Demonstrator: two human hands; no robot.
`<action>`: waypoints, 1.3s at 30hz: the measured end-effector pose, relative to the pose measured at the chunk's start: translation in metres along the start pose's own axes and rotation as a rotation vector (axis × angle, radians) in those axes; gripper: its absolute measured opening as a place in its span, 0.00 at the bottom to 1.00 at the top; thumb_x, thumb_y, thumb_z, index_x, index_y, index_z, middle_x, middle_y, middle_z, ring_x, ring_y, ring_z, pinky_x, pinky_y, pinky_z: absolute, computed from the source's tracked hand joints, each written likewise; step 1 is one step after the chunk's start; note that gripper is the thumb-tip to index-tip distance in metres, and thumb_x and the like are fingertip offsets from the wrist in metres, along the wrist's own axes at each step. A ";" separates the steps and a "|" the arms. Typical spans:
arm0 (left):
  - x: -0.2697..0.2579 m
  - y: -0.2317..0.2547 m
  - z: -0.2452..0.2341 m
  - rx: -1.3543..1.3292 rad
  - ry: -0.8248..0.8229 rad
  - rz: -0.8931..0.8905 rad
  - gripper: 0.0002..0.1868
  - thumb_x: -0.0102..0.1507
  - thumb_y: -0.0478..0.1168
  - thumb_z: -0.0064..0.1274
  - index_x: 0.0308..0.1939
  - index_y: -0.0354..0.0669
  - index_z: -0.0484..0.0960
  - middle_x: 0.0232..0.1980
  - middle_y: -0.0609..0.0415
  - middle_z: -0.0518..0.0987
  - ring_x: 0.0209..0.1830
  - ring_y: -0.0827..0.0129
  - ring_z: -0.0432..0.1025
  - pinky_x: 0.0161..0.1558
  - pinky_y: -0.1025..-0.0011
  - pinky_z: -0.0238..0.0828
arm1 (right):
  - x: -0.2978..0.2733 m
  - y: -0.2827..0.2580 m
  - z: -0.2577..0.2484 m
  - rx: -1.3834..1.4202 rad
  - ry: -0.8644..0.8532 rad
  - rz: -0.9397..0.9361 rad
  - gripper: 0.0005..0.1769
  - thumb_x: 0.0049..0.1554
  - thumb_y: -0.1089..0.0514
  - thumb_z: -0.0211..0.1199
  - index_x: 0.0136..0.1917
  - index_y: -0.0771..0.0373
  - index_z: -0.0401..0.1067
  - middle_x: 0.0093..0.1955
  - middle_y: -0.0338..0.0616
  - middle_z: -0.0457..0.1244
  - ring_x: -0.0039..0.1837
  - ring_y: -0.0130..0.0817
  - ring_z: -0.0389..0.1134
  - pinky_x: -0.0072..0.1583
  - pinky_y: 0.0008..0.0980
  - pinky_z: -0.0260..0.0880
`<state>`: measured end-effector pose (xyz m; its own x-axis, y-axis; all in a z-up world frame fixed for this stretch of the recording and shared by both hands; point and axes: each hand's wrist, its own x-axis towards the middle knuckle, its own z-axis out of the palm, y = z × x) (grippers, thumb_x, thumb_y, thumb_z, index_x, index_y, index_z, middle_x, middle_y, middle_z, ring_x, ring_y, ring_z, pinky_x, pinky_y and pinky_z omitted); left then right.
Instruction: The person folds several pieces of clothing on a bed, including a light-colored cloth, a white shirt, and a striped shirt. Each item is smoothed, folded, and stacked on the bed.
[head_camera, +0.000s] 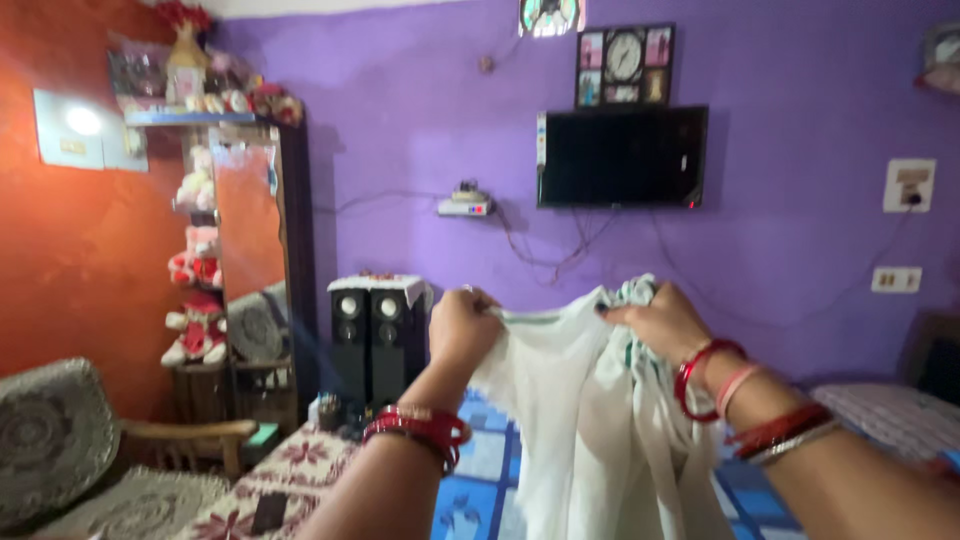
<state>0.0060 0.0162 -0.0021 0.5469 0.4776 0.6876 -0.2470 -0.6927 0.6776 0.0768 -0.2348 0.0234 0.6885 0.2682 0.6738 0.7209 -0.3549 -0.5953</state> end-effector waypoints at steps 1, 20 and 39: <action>0.000 0.003 -0.002 0.001 0.008 0.012 0.10 0.52 0.36 0.57 0.36 0.46 0.89 0.37 0.46 0.85 0.41 0.55 0.81 0.47 0.63 0.76 | 0.001 -0.003 0.001 0.035 0.015 0.046 0.15 0.47 0.55 0.73 0.36 0.71 0.79 0.33 0.47 0.70 0.37 0.31 0.65 0.43 0.38 0.66; 0.075 0.103 -0.016 -0.045 0.194 0.130 0.16 0.62 0.35 0.44 0.48 0.39 0.84 0.47 0.39 0.83 0.48 0.48 0.78 0.53 0.56 0.71 | 0.054 -0.105 -0.034 -0.107 0.340 -0.105 0.24 0.41 0.47 0.74 0.36 0.73 0.75 0.39 0.61 0.71 0.43 0.48 0.76 0.46 0.43 0.73; 0.060 0.143 -0.035 -1.041 -0.742 -0.105 0.23 0.60 0.32 0.54 0.59 0.26 0.74 0.46 0.45 0.82 0.41 0.64 0.79 0.43 0.65 0.77 | 0.070 -0.129 -0.051 0.083 0.080 -0.044 0.22 0.49 0.45 0.65 0.32 0.70 0.77 0.30 0.48 0.65 0.35 0.34 0.63 0.41 0.37 0.63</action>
<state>-0.0246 -0.0352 0.1456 0.8315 -0.1432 0.5368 -0.4977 0.2374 0.8342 0.0280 -0.2158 0.1689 0.6502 0.2078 0.7308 0.7564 -0.2682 -0.5966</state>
